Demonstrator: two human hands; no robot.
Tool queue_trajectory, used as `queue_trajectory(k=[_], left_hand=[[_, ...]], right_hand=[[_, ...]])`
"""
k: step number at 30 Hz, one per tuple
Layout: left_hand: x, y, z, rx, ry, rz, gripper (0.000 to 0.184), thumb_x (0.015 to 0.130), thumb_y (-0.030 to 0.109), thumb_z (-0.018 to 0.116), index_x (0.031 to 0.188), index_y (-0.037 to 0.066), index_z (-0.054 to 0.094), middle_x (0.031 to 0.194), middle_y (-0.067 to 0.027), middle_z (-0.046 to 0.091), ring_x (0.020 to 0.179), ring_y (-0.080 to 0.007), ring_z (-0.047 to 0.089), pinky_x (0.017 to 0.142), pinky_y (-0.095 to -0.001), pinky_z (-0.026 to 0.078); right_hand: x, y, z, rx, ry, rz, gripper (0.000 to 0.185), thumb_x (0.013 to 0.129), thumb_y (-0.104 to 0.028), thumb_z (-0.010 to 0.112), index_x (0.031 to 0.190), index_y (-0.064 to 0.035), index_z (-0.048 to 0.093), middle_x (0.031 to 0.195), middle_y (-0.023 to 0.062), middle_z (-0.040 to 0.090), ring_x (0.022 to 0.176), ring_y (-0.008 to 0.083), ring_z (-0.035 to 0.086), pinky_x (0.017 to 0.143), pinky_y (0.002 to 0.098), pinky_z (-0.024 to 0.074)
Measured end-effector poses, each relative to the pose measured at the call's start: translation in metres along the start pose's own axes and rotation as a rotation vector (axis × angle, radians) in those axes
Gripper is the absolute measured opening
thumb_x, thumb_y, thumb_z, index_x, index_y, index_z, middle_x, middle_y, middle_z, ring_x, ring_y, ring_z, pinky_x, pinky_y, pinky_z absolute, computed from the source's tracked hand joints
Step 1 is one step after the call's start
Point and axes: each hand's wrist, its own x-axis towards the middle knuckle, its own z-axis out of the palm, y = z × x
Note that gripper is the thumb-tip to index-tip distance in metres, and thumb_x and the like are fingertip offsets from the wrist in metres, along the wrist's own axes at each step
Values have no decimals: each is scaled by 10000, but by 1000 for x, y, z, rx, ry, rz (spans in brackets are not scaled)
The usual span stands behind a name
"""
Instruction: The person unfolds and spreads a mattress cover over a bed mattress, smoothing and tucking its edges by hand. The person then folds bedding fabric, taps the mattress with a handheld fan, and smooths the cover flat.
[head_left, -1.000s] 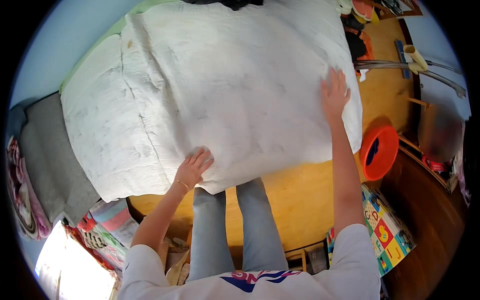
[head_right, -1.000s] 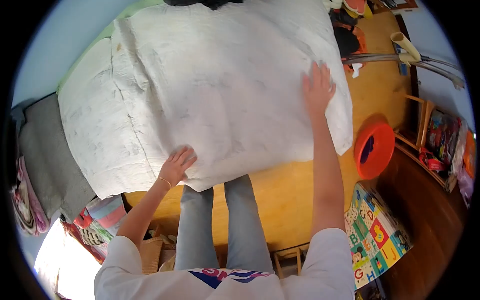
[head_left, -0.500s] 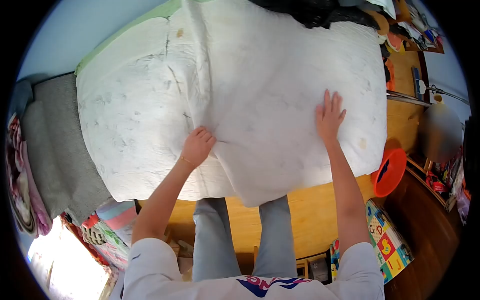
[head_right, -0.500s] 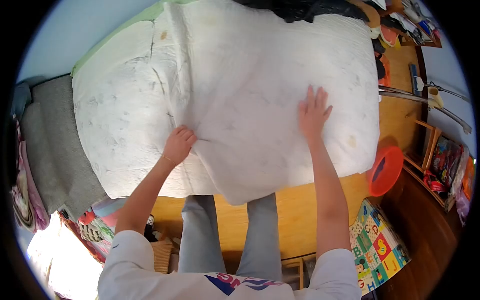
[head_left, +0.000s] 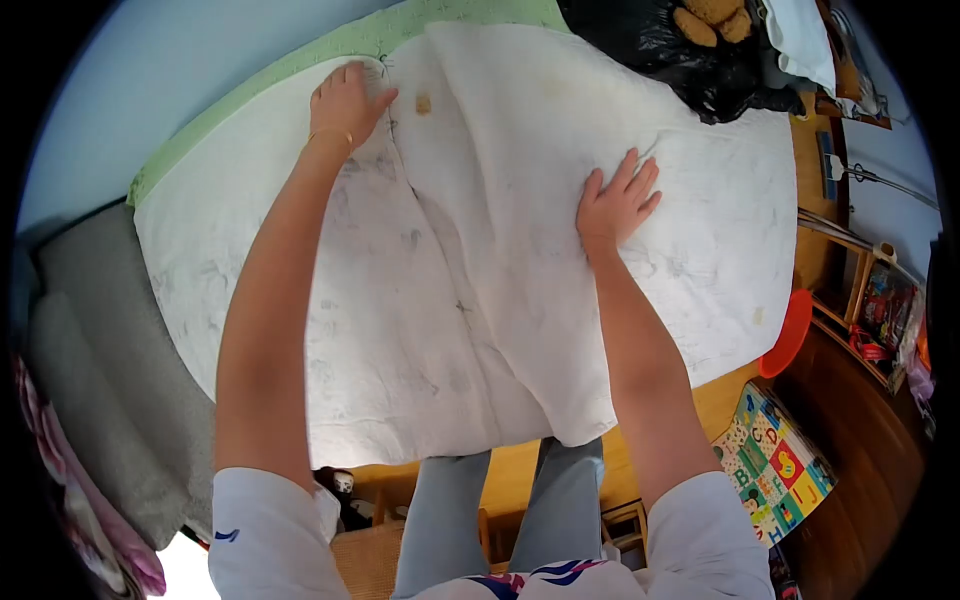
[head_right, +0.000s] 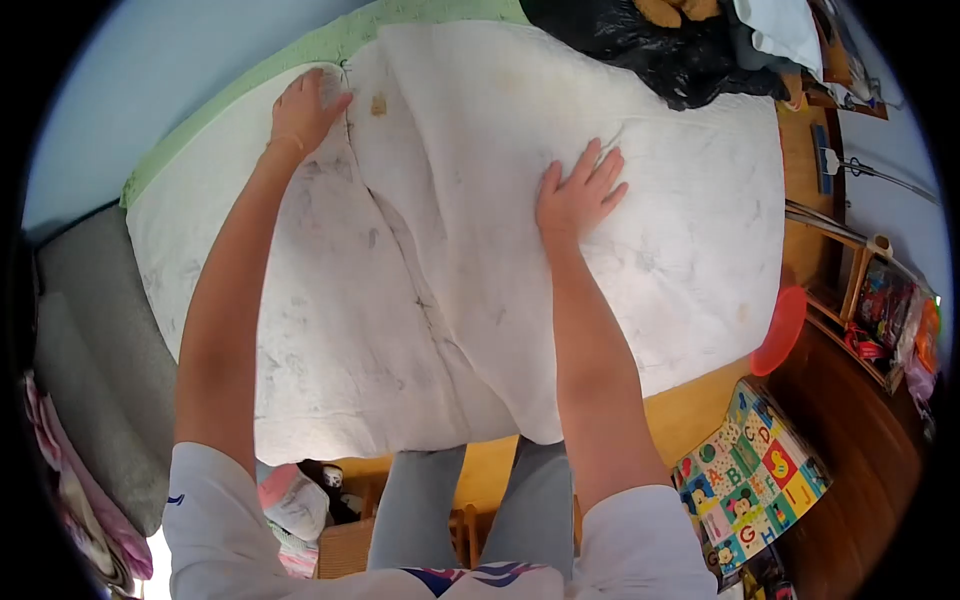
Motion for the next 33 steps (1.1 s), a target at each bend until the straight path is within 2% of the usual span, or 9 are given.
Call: queue_trajectory(k=[5, 7, 10, 16, 20, 25, 27, 30, 33], left_hand=[[20, -6, -2, 272, -89, -119, 488, 860, 462, 540, 1134, 60, 564, 1110, -135, 611, 1052, -255, 559, 897, -434, 363], [33, -16, -18, 153, -577, -105, 383, 861, 419, 541, 1052, 95, 617, 985, -132, 659, 956, -246, 606, 855, -410, 376], [31, -53, -11, 461, -405, -35, 301, 859, 385, 537, 975, 129, 645, 893, -102, 678, 881, -251, 628, 817, -401, 386], [27, -114, -41, 384, -419, -87, 240, 861, 297, 537, 1006, 128, 625, 932, -74, 678, 957, -248, 610, 830, -420, 397], [21, -104, -21, 472, -386, -163, 236, 866, 259, 539, 1048, 119, 593, 1073, -91, 643, 1061, -254, 567, 881, -413, 392], [24, -113, -8, 110, -98, -174, 357, 846, 245, 566, 1180, 126, 530, 1164, -93, 592, 1106, -264, 541, 905, -410, 384], [39, -104, 1, -298, -146, -82, 498, 842, 358, 584, 1261, 106, 484, 1254, -82, 552, 1168, -283, 503, 956, -394, 379], [62, -45, -3, -232, -191, -69, 513, 847, 343, 603, 1271, 84, 475, 1239, -94, 549, 1143, -287, 507, 952, -388, 378], [88, -27, -1, 65, -444, -24, 337, 749, 246, 682, 1040, 113, 575, 1007, -119, 645, 968, -284, 586, 906, -413, 403]], right_hand=[[-5, 3, 13, 10, 17, -9, 662, 876, -393, 460, 1433, -96, 258, 1486, 197, 204, 1394, 302, 153, 1106, 510, 67], [-2, 4, 10, 32, 22, 0, 660, 877, -393, 458, 1433, -99, 258, 1487, 196, 200, 1395, 303, 149, 1106, 508, 65], [2, 4, 10, 13, 16, 3, 655, 880, -394, 453, 1432, -98, 261, 1487, 199, 196, 1389, 309, 161, 1106, 507, 70], [26, -12, -18, 241, -72, 49, 661, 857, -419, 495, 1422, -134, 302, 1477, 185, 235, 1383, 298, 191, 1080, 569, 72], [49, -51, 6, 180, 8, -277, 625, 848, -425, 504, 1406, -192, 350, 1469, 138, 290, 1372, 295, 231, 1064, 596, 86], [50, -56, 20, 80, -8, -285, 617, 856, -435, 480, 1417, -223, 333, 1491, 119, 259, 1381, 285, 211, 1067, 591, 82], [47, -55, 21, 64, -40, -275, 630, 860, -442, 466, 1429, -228, 304, 1506, 117, 221, 1393, 271, 178, 1070, 587, 72], [48, -55, 24, 35, -44, -273, 632, 862, -447, 458, 1434, -237, 290, 1514, 109, 201, 1401, 257, 155, 1075, 577, 60], [47, -53, 26, 75, -43, -267, 620, 865, -450, 453, 1429, -244, 299, 1514, 102, 207, 1401, 249, 160, 1081, 567, 48]])
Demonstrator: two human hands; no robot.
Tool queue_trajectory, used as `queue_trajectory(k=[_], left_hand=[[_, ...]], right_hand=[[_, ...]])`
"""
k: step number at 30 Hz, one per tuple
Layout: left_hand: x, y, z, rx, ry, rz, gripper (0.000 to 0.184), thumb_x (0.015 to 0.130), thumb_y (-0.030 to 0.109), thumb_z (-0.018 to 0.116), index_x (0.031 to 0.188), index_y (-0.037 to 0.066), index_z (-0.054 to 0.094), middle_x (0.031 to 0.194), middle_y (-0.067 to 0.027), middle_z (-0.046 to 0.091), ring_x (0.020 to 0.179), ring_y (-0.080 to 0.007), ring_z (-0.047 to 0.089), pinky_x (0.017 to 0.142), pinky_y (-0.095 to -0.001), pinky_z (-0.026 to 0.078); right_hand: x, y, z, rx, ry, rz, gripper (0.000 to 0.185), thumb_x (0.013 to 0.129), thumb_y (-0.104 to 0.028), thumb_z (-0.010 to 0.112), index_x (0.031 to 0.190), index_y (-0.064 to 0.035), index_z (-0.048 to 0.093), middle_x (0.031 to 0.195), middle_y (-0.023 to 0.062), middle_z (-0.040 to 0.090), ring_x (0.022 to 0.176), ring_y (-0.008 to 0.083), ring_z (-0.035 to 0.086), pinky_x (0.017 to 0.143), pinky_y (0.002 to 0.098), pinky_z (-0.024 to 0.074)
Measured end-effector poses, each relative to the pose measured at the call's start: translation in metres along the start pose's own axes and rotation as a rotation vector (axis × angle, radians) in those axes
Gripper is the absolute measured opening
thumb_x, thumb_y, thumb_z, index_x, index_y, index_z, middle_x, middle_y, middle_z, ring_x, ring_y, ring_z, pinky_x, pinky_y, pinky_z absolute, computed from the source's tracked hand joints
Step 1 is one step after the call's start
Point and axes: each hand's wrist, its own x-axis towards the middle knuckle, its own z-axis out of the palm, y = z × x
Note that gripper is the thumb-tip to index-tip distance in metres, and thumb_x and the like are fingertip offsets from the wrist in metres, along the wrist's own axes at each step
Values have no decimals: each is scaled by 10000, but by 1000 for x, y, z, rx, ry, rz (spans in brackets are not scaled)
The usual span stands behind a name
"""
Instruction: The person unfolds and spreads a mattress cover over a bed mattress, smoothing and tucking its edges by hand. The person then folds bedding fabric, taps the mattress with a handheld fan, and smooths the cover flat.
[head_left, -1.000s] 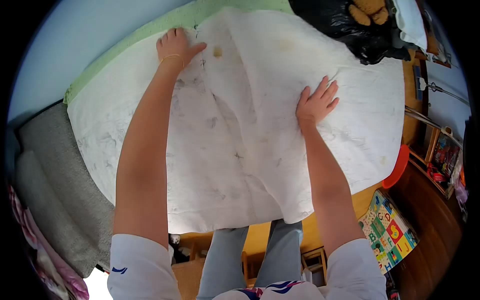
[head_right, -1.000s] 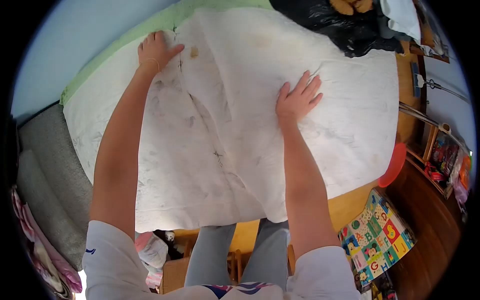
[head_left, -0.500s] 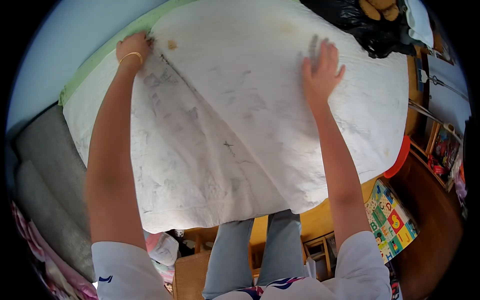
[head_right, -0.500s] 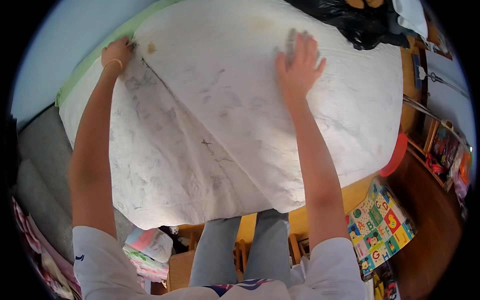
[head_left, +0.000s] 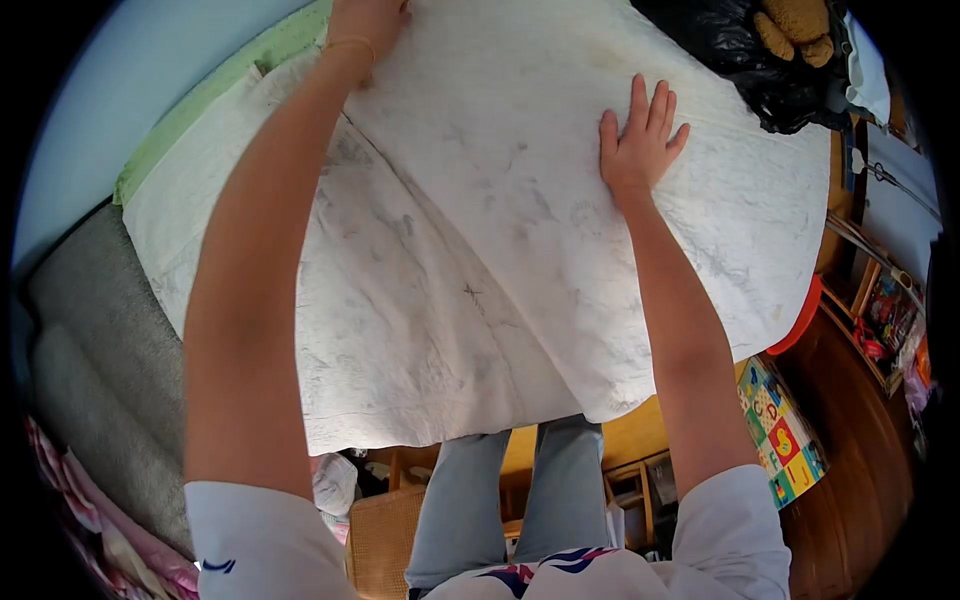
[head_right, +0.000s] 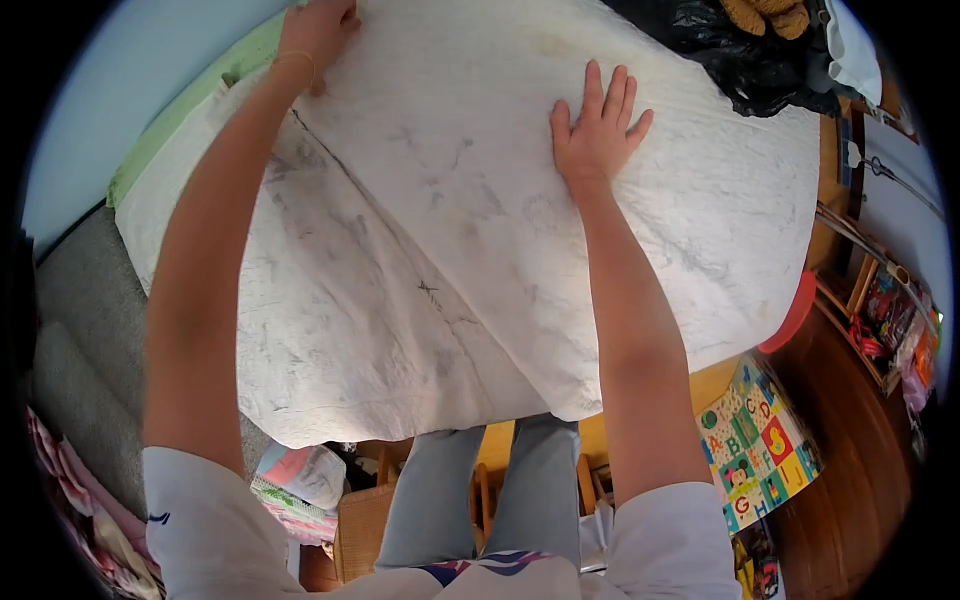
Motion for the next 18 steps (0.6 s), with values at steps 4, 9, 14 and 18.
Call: queue_trajectory(k=[4, 9, 14, 18], left_hand=[[23, 1, 9, 256, 335, 206, 183, 840, 177, 547, 992, 78, 573, 901, -150, 651, 899, -319, 598, 831, -385, 449], [2, 37, 8, -89, 286, -126, 197, 860, 141, 504, 1020, 34, 548, 1009, -165, 636, 977, -337, 586, 863, -435, 441], [-109, 19, 18, -291, 383, 336, 371, 847, 171, 541, 1201, 63, 509, 1191, -153, 553, 1131, -324, 496, 962, -410, 378], [-277, 27, 59, -387, -1, 650, 461, 701, 119, 708, 1135, 109, 554, 1201, -69, 557, 1140, -275, 490, 976, -420, 356]], right_hand=[[0, 1, 3, 47, 21, 10, 612, 866, -453, 448, 1424, -246, 307, 1511, 96, 217, 1401, 245, 161, 1084, 560, 32], [-2, 4, 7, 37, 41, -1, 606, 865, -448, 438, 1420, -241, 310, 1504, 96, 233, 1399, 245, 166, 1086, 561, 37], [0, 2, 11, 0, 69, -7, 610, 871, -449, 424, 1426, -233, 293, 1503, 97, 230, 1397, 245, 168, 1085, 567, 52], [-1, 5, 12, -59, 118, -29, 606, 868, -465, 431, 1411, -211, 333, 1490, 89, 263, 1378, 228, 222, 1088, 551, 82]])
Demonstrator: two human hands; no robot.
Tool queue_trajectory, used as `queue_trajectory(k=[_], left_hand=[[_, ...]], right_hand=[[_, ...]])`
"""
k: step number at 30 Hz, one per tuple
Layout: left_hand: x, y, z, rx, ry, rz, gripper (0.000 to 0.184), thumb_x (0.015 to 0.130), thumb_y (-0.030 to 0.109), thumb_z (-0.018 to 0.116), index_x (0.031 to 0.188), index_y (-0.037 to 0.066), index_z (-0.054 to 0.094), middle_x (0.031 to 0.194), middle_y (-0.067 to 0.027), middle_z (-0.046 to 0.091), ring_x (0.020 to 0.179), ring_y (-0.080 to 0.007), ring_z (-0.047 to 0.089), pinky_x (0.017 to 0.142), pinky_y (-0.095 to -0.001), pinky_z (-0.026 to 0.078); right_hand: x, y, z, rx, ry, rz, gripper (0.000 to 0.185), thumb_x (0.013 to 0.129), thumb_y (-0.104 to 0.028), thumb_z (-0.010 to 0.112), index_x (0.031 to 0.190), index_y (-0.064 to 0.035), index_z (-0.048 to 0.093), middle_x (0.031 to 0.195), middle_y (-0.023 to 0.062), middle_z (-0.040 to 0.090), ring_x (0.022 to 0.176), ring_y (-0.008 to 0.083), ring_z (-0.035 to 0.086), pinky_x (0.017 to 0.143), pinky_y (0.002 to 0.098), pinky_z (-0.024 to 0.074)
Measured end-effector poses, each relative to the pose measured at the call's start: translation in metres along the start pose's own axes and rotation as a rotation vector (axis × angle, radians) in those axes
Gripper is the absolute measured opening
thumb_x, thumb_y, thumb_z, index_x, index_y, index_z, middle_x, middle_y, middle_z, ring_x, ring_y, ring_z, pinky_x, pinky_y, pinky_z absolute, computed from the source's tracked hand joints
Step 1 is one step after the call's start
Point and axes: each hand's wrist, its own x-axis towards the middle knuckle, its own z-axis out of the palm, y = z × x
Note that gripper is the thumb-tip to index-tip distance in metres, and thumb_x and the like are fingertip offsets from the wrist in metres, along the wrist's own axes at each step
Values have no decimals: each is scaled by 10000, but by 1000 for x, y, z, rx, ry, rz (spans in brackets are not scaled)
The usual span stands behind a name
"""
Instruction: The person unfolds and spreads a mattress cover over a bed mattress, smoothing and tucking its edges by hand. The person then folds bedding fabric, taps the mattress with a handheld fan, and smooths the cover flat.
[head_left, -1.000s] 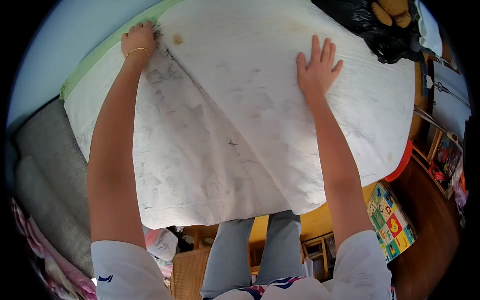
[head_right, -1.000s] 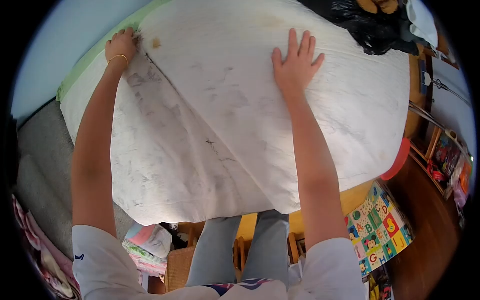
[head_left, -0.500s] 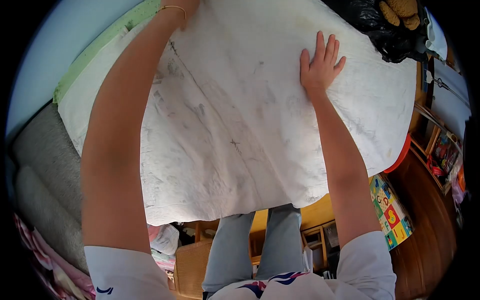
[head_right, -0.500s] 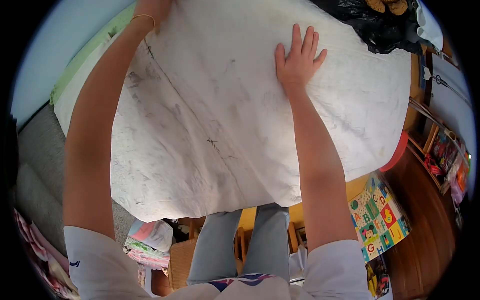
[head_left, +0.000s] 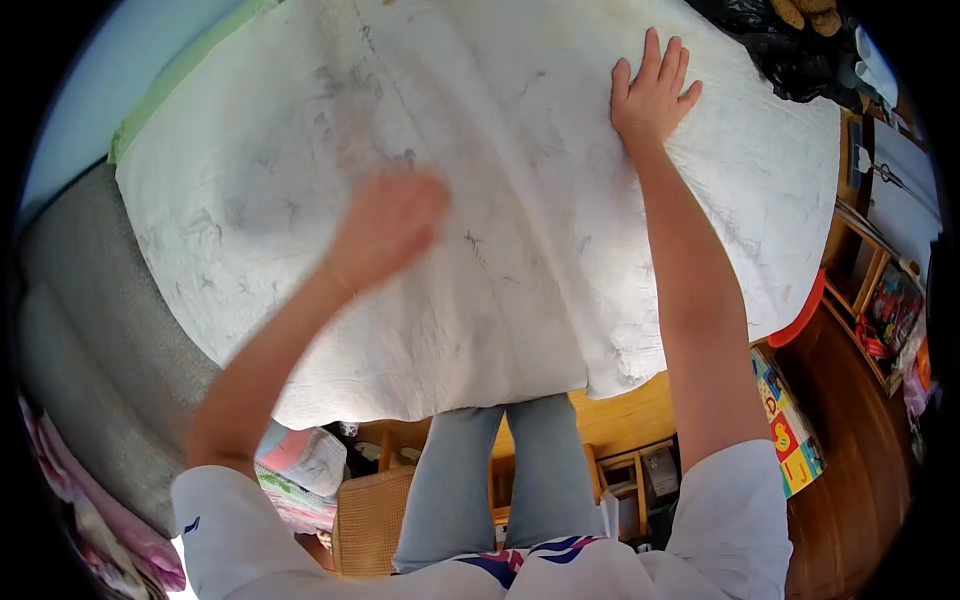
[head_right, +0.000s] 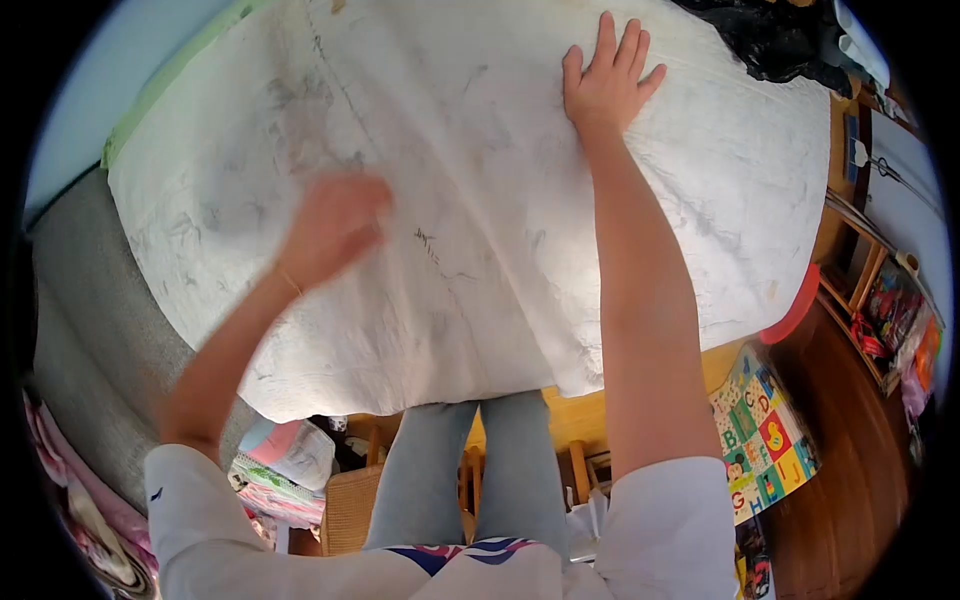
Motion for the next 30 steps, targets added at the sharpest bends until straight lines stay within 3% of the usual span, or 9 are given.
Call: queue_trajectory(k=[1, 3, 8, 15, 17, 21, 23, 25, 30], left_hand=[[-32, 27, 31, -87, -155, -72, 472, 690, 133, 688, 1143, 120, 556, 1214, -58, 550, 1164, -258, 476, 986, -416, 358], [-85, 73, 83, -24, -173, 135, 418, 722, 162, 642, 1133, 129, 570, 1233, -43, 540, 1182, -245, 463, 997, -397, 357], [-105, 116, 137, 186, -182, 77, 277, 745, 149, 574, 1017, 112, 608, 1182, -27, 554, 1150, -209, 476, 1004, -357, 349], [-211, 95, 116, 332, -331, 15, 164, 736, 120, 574, 889, 113, 634, 1008, -16, 607, 1056, -174, 514, 972, -314, 358], [-236, 101, 100, 315, -291, 9, 179, 733, 118, 584, 904, 105, 634, 1005, -16, 606, 1070, -181, 515, 972, -329, 365], [-275, 153, 110, 128, -479, -31, 335, 717, 193, 645, 1035, 102, 592, 1104, -23, 585, 1121, -201, 497, 984, -353, 365], [-289, 179, 124, 98, -467, -58, 430, 689, 226, 674, 1087, 111, 560, 1166, -27, 553, 1148, -206, 474, 1010, -363, 350], [-300, 193, 141, 334, -265, -71, 414, 711, 205, 640, 1105, 118, 545, 1177, -28, 534, 1165, -207, 453, 1036, -366, 330], [-304, 172, 172, 318, -109, -18, 255, 745, 111, 530, 990, 123, 601, 1120, -10, 553, 1131, -192, 471, 1020, -356, 339]], right_hand=[[-1, -1, 0, 8, 3, -9, 606, 868, -465, 431, 1411, -211, 333, 1490, 89, 263, 1378, 228, 222, 1088, 551, 82], [2, -1, -2, 70, 16, -26, 610, 890, -487, 384, 1435, -232, 286, 1505, 87, 233, 1395, 237, 178, 1082, 563, 71], [9, 11, -20, 141, -125, -52, 628, 878, -500, 409, 1423, -201, 319, 1498, 95, 245, 1393, 215, 185, 1088, 548, 91], [-80, 63, -88, 559, -441, -24, 566, 863, -361, 527, 1371, -149, 397, 1419, 87, 393, 1312, 218, 352, 1090, 499, 136], [-133, 78, -103, 541, -451, -76, 545, 858, -289, 559, 1357, -131, 409, 1402, 84, 414, 1290, 230, 381, 1085, 507, 150], [-228, 76, -149, 484, -535, -18, 561, 842, -270, 573, 1355, -118, 404, 1406, 104, 402, 1301, 248, 362, 1074, 517, 179], [-270, 63, -166, 369, -478, -124, 580, 827, -269, 580, 1356, -117, 399, 1428, 124, 363, 1322, 276, 324, 1071, 524, 187], [-301, 42, -185, 369, -559, -138, 603, 812, -301, 593, 1355, -125, 398, 1447, 151, 319, 1346, 309, 278, 1058, 565, 187], [-349, -24, -227, 234, -728, -250, 690, 794, -367, 608, 1402, -176, 346, 1491, 198, 187, 1384, 348, 172, 1017, 658, 160]])
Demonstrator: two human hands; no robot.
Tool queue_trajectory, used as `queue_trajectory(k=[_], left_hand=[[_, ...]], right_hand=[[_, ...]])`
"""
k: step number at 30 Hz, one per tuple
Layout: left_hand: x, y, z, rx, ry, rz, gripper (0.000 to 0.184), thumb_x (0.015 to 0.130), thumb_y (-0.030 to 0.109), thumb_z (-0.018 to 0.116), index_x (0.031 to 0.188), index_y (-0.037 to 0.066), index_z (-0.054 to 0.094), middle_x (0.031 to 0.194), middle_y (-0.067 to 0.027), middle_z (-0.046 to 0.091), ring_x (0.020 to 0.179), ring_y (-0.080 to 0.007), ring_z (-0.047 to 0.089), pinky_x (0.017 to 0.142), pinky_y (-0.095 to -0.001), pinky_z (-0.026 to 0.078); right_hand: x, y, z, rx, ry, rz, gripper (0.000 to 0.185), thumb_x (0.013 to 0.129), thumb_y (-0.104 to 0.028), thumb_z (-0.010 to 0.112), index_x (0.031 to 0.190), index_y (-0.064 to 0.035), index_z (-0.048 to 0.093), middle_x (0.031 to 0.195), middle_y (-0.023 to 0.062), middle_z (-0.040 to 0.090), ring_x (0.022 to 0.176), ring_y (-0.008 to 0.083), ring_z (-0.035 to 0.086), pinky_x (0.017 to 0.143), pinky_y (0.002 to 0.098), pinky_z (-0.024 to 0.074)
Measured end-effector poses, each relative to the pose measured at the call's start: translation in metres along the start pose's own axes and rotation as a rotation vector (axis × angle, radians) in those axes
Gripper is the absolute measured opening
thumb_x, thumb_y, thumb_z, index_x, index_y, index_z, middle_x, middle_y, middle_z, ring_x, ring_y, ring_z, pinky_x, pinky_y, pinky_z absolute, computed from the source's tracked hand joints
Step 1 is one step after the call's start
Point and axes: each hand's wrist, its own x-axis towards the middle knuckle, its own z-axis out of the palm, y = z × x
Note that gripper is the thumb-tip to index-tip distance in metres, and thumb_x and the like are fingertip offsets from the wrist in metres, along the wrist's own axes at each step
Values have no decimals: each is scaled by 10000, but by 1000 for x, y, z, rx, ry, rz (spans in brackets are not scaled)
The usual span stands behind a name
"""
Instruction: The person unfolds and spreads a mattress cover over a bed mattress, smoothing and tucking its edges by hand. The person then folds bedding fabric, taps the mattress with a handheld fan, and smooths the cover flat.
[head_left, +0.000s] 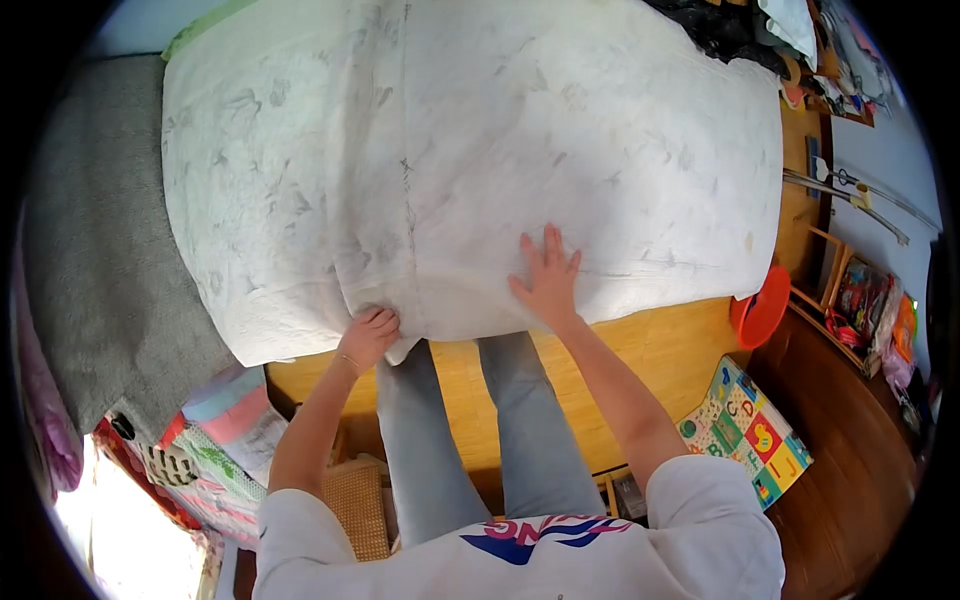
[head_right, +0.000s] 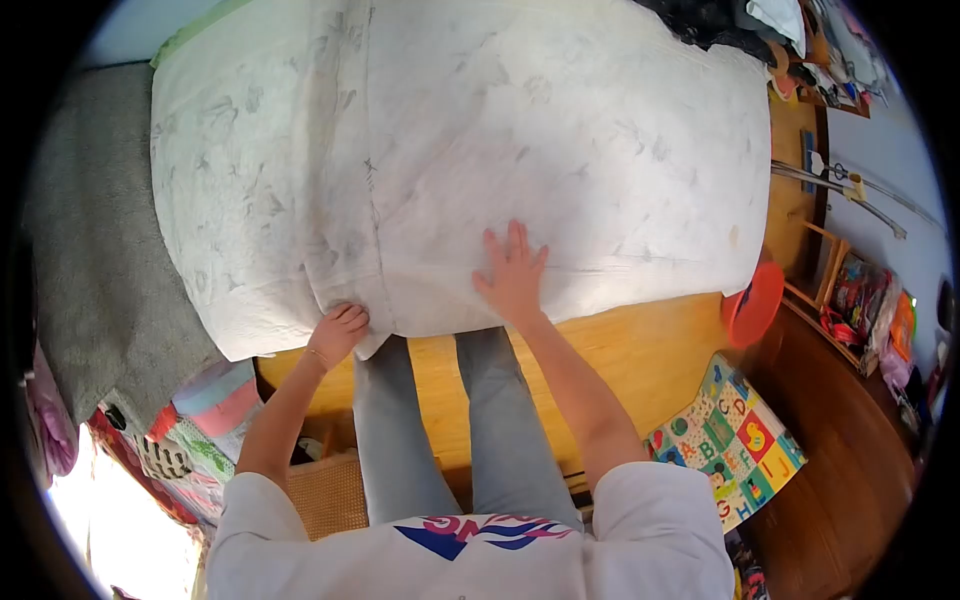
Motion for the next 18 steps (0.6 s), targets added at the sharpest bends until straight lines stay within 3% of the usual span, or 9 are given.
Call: queue_trajectory(k=[2, 6, 9, 11, 12, 14, 16, 18], left_hand=[[-7, 0, 0, -169, -216, -46, 185, 725, 112, 541, 889, 125, 624, 1038, 10, 579, 1063, -178, 502, 952, -339, 380], [-54, -15, 11, -244, -219, 58, 146, 708, 137, 563, 840, 128, 625, 987, 15, 592, 1026, -173, 516, 891, -323, 404], [-56, -12, 21, -322, -215, 16, 174, 694, 157, 587, 861, 118, 616, 986, -2, 592, 1029, -178, 525, 875, -320, 423], [-48, -10, 19, -471, -300, 22, 270, 745, 176, 603, 1002, 96, 613, 1059, -50, 607, 1043, -236, 542, 886, -375, 429], [-55, -16, 16, -476, -294, 37, 270, 745, 176, 603, 1002, 96, 613, 1059, -50, 607, 1043, -236, 542, 886, -375, 429], [-66, -32, -2, -705, -109, 31, 328, 781, 171, 600, 1095, 76, 591, 1115, -82, 599, 1062, -271, 534, 910, -398, 423], [-77, -80, -11, -704, -35, -108, 386, 797, 127, 565, 1177, 65, 549, 1195, -114, 563, 1086, -298, 518, 949, -401, 403], [-78, -136, -50, -381, 10, -431, 378, 824, 63, 464, 1195, 20, 527, 1206, -145, 552, 1124, -302, 499, 989, -382, 371]], right_hand=[[-7, -7, 6, -13, -2, 4, 703, 791, -364, 612, 1408, -174, 333, 1491, 214, 166, 1386, 357, 159, 1011, 666, 163], [-10, -19, 3, -75, -111, 9, 722, 786, -348, 623, 1415, -175, 314, 1493, 229, 139, 1391, 360, 141, 1002, 671, 180], [-8, -33, 6, -97, -92, 74, 699, 751, -321, 650, 1372, -167, 368, 1470, 242, 179, 1379, 375, 169, 995, 672, 207], [-4, -39, 6, -141, -58, 96, 689, 743, -311, 654, 1354, -148, 379, 1443, 243, 227, 1356, 375, 214, 988, 650, 239], [-1, -44, 7, -180, -32, 108, 679, 736, -300, 657, 1336, -128, 390, 1416, 245, 275, 1332, 376, 260, 980, 628, 270], [13, -54, 11, -175, 48, 166, 653, 727, -291, 660, 1302, -106, 411, 1352, 233, 340, 1268, 374, 325, 951, 597, 307], [34, -69, 14, -159, 122, 217, 627, 719, -282, 663, 1268, -84, 432, 1287, 221, 405, 1204, 372, 391, 923, 566, 344], [59, -98, 11, 69, 192, 237, 572, 709, -278, 668, 1197, -60, 463, 1144, 188, 475, 1061, 355, 455, 863, 518, 372]])
